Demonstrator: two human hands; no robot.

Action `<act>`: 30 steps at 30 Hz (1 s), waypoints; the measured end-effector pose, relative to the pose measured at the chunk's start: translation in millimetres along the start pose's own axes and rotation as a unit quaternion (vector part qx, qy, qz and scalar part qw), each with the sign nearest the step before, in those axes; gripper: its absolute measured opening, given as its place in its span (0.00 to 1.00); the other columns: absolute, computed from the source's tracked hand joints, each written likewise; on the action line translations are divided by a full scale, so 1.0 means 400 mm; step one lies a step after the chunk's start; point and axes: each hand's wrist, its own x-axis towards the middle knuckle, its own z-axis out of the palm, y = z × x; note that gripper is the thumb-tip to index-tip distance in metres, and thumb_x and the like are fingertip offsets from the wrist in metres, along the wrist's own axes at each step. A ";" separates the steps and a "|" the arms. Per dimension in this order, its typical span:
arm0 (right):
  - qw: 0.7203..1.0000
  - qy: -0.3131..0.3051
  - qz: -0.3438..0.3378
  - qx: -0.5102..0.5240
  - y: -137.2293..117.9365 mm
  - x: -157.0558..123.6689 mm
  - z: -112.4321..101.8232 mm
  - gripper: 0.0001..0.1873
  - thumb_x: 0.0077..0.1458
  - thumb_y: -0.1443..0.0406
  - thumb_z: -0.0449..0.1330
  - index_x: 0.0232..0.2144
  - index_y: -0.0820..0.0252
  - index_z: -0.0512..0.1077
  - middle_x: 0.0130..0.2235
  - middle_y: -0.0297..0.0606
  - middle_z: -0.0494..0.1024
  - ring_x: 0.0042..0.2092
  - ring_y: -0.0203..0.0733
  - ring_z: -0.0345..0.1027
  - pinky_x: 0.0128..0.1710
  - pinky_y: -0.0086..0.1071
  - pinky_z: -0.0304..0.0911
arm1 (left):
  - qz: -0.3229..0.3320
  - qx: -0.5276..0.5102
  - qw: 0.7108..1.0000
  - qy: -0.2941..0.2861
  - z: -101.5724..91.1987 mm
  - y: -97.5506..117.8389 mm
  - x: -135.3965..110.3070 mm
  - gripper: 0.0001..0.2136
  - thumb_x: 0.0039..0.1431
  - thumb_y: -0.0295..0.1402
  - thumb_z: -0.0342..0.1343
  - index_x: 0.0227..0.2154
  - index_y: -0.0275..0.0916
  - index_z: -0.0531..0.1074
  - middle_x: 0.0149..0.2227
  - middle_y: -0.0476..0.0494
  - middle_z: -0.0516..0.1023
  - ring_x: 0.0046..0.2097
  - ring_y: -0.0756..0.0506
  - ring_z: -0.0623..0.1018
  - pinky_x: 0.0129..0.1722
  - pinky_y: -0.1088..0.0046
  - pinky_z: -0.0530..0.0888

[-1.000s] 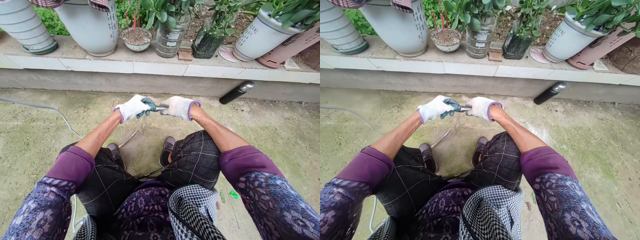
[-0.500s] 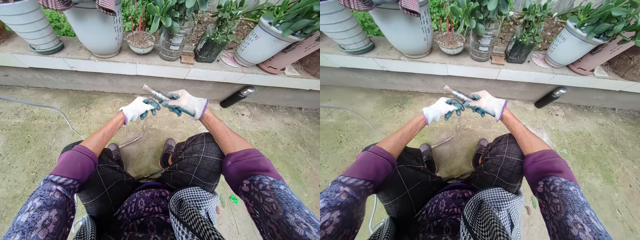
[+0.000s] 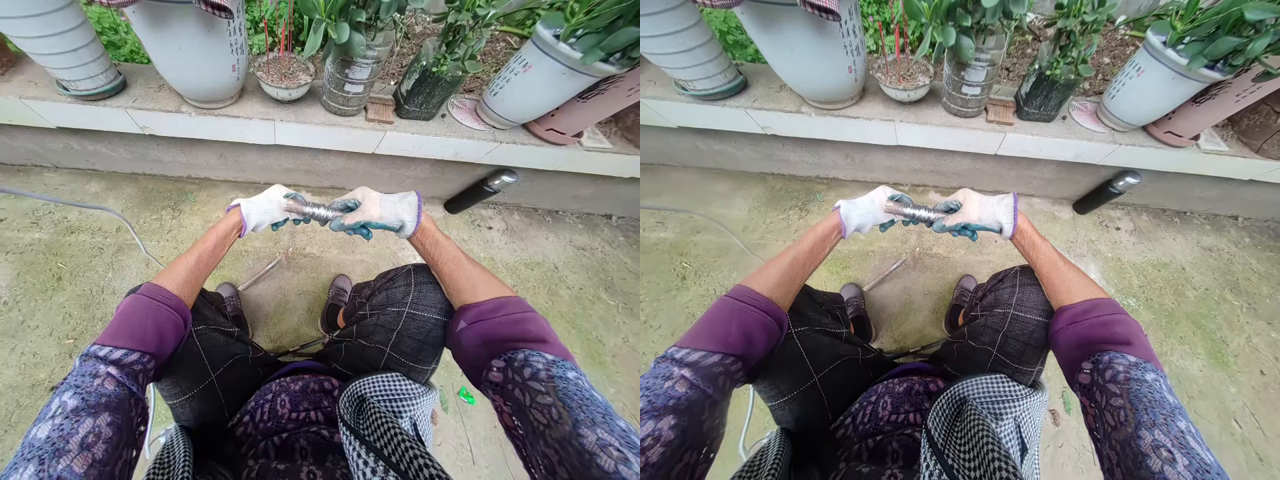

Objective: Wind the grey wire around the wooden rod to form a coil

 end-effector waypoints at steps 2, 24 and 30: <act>0.998 -0.034 0.013 -0.052 -0.005 -0.001 0.005 0.19 0.51 0.56 0.68 0.43 0.61 0.79 0.24 0.31 0.71 0.21 0.30 0.58 0.18 0.25 0.54 | -0.010 0.029 0.999 0.024 -0.011 0.004 -0.007 0.08 0.49 0.24 0.62 0.34 0.34 0.81 0.22 0.49 0.75 0.17 0.55 0.63 0.17 0.79 0.57; 0.981 0.181 0.008 0.072 0.000 0.024 -0.001 0.16 0.50 0.60 0.69 0.39 0.65 0.77 0.20 0.29 0.67 0.19 0.29 0.56 0.14 0.24 0.54 | 0.004 -0.127 0.991 0.041 0.071 0.002 -0.009 0.12 0.58 0.30 0.60 0.43 0.34 0.81 0.23 0.50 0.75 0.15 0.57 0.61 0.14 0.81 0.60; 0.998 0.009 -0.001 0.069 0.005 -0.003 -0.007 0.18 0.47 0.60 0.71 0.39 0.66 0.79 0.20 0.29 0.69 0.18 0.28 0.56 0.13 0.24 0.54 | 0.002 -0.085 0.995 0.044 0.057 -0.005 0.004 0.07 0.54 0.29 0.62 0.36 0.34 0.81 0.19 0.51 0.73 0.15 0.56 0.61 0.14 0.81 0.58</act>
